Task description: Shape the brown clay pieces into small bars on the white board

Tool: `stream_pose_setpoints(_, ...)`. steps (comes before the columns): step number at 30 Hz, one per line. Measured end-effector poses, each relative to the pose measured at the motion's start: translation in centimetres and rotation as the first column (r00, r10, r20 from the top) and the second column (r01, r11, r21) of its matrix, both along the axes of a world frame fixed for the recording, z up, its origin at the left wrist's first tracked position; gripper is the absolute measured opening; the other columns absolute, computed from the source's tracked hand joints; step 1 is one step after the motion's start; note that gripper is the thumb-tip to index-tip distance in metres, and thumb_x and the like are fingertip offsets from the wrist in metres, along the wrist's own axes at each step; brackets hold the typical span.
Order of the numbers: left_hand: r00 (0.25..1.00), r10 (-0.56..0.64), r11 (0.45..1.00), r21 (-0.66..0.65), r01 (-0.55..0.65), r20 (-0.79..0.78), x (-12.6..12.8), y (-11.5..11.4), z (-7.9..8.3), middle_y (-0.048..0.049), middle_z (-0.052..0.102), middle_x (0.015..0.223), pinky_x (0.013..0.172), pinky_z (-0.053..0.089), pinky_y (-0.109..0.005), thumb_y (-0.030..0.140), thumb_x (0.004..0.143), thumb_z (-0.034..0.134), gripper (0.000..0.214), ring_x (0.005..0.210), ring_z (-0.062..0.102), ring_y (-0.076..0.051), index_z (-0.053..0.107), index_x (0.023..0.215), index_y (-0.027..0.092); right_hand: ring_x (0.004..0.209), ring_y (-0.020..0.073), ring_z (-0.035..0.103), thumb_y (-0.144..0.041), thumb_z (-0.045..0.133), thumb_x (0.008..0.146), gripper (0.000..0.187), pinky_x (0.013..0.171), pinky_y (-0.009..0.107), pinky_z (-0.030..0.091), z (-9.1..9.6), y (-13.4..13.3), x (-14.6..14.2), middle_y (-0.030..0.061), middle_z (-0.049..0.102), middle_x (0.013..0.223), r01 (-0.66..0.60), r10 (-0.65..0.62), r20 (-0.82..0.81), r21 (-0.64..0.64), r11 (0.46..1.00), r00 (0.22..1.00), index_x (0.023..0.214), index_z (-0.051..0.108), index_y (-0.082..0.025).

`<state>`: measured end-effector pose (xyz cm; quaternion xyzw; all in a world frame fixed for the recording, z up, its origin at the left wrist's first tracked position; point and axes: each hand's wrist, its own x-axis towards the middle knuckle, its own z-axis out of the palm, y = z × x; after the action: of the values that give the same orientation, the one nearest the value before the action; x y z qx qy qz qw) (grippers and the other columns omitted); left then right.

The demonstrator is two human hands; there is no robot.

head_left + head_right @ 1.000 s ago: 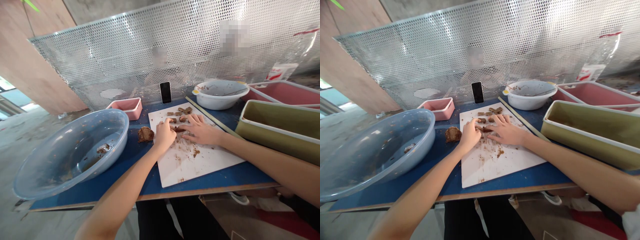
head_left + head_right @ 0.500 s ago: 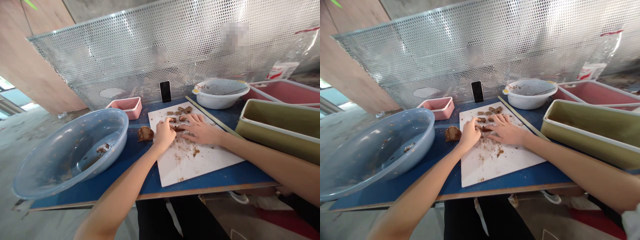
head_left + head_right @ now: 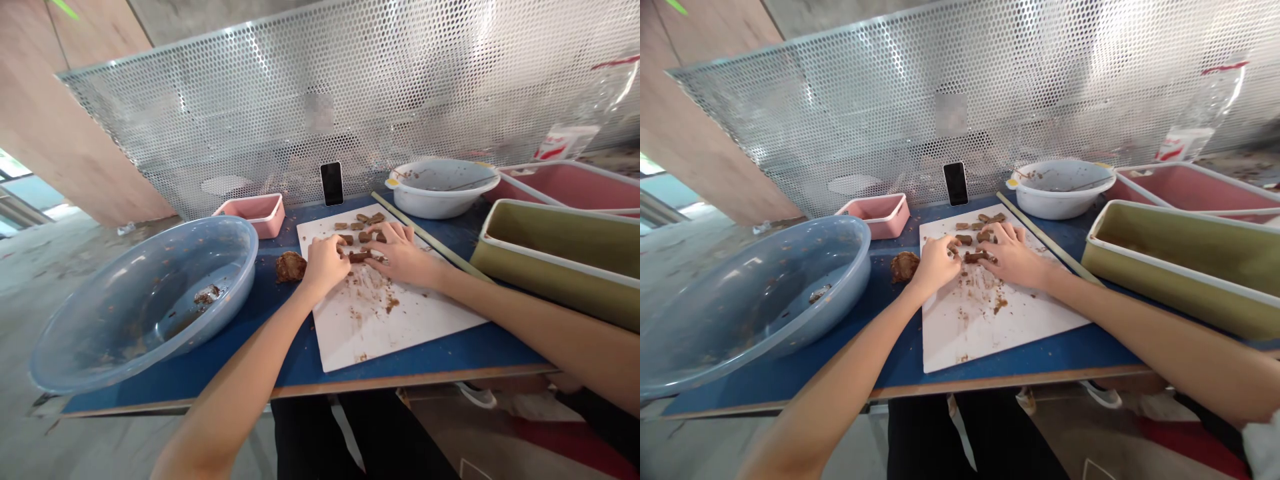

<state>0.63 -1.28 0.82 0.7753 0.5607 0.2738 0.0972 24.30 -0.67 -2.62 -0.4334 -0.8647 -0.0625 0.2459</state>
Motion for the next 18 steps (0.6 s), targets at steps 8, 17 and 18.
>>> stream_pose_setpoints(8,0.989,-0.064,0.998,0.015,0.067,-0.135,-1.2,1.5,-0.2,-0.01,0.08,0.102,0.106,0.055,-0.047,0.024,0.091,0.091,0.007,0.106,0.069,-0.032,0.087,0.097,0.021,0.135,0.0423,0.053,-0.049,0.063,0.11,0.029,0.11,0.067,0.045,0.9,0.5,-1.6,0.013,0.062,0.148,0.012,-0.018,-0.116,-0.047,0.999,0.993,0.109,0.087,-0.033)
stream_pose_setpoints(17,0.981,-0.066,0.995,0.057,0.078,-0.182,-1.2,1.5,-0.7,-0.0124,0.078,0.101,0.104,0.056,-0.049,0.026,0.096,0.085,0.006,0.109,0.067,-0.036,0.092,0.096,0.025,0.14,0.0452,0.05,-0.039,0.062,0.108,0.027,0.111,0.072,0.045,0.7,0.4,-3.2,0.0146,0.061,0.15,0.011,-0.017,-0.138,-0.049,0.999,0.99,0.104,0.086,-0.03)
stream_pose_setpoints(18,0.981,-0.067,0.996,0.053,0.078,-0.181,-1.2,1.5,-0.7,-0.0125,0.078,0.101,0.104,0.056,-0.049,0.025,0.097,0.084,0.008,0.109,0.067,-0.035,0.092,0.096,0.025,0.139,0.045,0.05,-0.038,0.061,0.108,0.026,0.111,0.072,0.045,0.6,0.3,-3.3,0.015,0.061,0.149,0.009,-0.016,-0.14,-0.048,0.999,0.99,0.104,0.086,-0.03)
